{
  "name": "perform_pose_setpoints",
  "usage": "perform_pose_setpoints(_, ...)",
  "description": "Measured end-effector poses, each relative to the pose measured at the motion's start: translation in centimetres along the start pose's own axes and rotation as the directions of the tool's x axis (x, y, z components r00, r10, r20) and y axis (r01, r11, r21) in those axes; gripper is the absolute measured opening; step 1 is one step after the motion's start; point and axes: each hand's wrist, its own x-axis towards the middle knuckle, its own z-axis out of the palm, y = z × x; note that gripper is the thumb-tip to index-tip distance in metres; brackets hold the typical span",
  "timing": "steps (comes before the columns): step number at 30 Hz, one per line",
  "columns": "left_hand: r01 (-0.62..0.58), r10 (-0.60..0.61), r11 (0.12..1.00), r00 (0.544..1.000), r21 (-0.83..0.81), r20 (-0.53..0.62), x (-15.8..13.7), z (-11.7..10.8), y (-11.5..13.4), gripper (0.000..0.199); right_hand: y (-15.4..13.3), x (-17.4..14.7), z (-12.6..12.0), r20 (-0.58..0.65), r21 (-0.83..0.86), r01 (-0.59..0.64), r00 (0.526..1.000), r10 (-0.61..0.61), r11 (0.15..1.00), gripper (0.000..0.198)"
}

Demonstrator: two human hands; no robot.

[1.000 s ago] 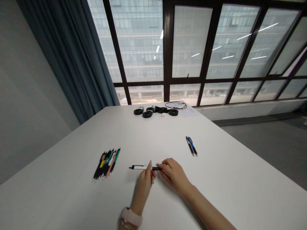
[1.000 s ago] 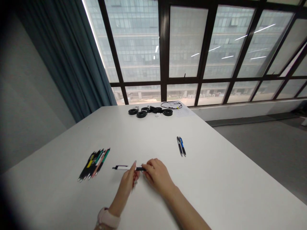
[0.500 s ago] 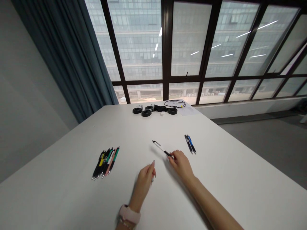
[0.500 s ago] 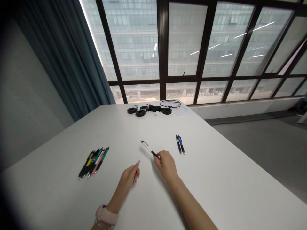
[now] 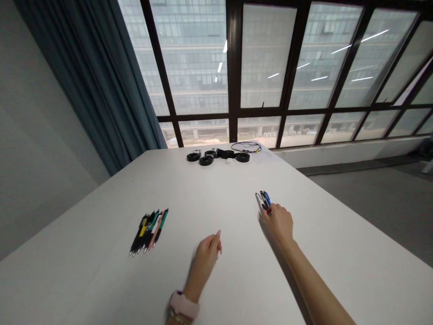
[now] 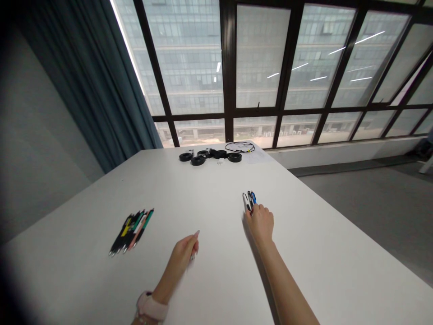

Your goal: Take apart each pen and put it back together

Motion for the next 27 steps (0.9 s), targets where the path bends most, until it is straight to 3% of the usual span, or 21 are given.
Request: perform_pose_setpoints(27, -0.008, 0.008, 1.000, 1.000, -0.010, -0.010, 0.0, 0.0, 0.2, 0.068, 0.1, -0.2, 1.1, 0.025, -0.054, 0.019, 1.000, -0.018, 0.998, 0.025)
